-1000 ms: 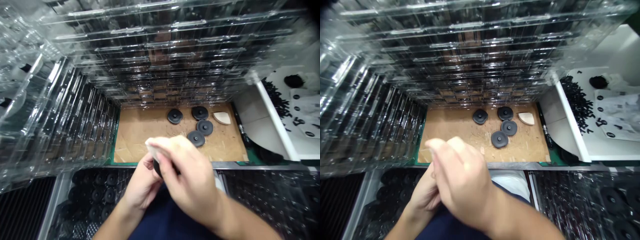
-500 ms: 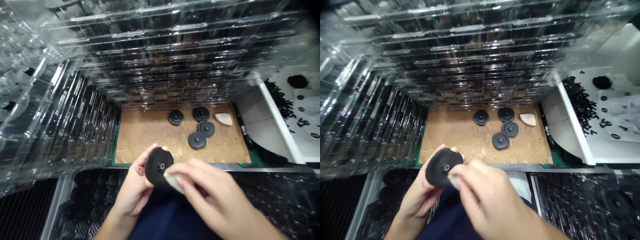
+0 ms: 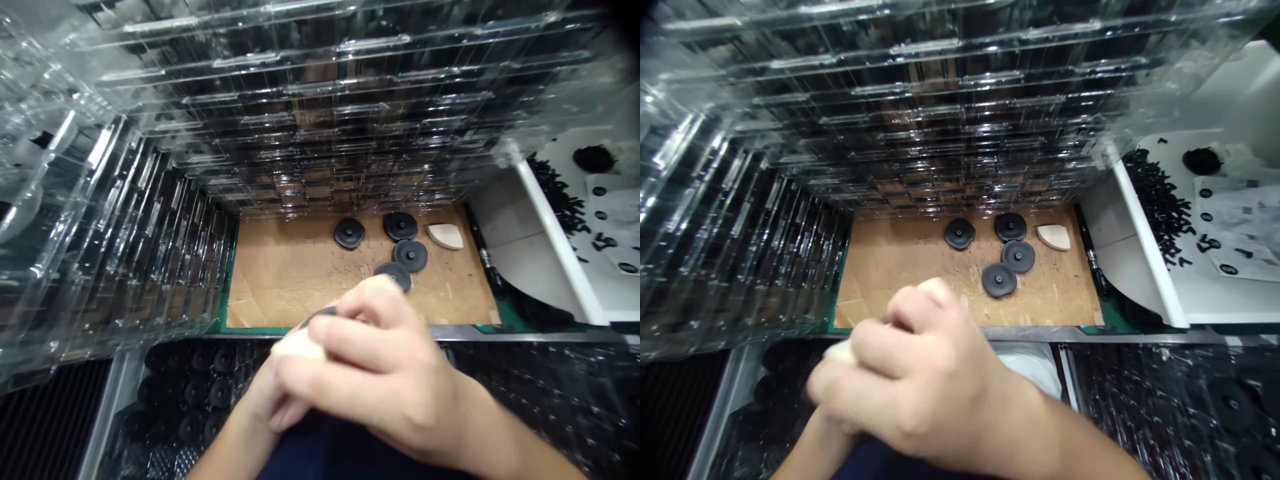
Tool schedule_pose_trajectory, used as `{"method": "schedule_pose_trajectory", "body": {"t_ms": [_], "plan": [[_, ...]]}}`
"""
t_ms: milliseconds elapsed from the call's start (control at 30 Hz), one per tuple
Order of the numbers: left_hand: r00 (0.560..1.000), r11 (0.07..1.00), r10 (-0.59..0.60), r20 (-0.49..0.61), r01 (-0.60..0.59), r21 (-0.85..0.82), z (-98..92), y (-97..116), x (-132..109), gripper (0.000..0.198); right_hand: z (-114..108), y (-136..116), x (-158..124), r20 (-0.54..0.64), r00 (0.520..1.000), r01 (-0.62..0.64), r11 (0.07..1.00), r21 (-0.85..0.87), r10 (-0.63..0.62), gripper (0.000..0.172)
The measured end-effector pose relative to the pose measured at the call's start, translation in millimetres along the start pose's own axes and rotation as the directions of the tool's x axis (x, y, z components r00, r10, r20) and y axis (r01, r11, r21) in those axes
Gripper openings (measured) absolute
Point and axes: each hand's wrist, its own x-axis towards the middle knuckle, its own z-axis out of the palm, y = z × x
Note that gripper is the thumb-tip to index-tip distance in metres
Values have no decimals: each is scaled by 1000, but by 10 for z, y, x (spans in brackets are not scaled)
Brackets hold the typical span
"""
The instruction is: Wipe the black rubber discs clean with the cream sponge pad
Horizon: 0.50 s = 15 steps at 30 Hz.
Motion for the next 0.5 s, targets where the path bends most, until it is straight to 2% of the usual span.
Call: {"method": "schedule_pose_trajectory", "body": {"t_ms": [33,67,133,167,200,267,300,367,433,500], "plan": [[1000,1000,-7,-3,7,-5,-17,-9,3,26,11,34,-4,6,1000,26,997,77,-26,28],[1000,1000,-16,-3,16,-16,-34,-16,3,28,21,86,-12,6,1000,-5,989,150,4,27],[999,998,-35,10,36,-61,-68,-18,-8,37,46,215,-59,-19,973,-223,953,205,232,24],[999,995,-46,26,48,-88,-84,-12,-16,42,69,274,-106,-38,920,-374,903,212,390,21],[998,992,-53,44,58,-114,-100,-4,-23,47,106,321,-171,-33,847,-510,828,235,531,19],[996,986,-52,72,63,-153,-126,15,-31,51,230,369,-355,74,696,-687,632,358,714,23],[996,985,-44,78,56,-160,-138,24,-29,51,313,375,-466,167,645,-730,536,423,746,28],[995,984,-31,90,46,-175,-157,35,-18,52,478,368,-690,322,595,-767,401,500,737,36],[993,981,-25,112,46,-190,-171,38,-5,54,569,361,-850,381,577,-785,360,504,723,38],[990,980,-28,138,54,-191,-171,37,3,55,529,347,-885,373,554,-800,353,485,744,34]]}}
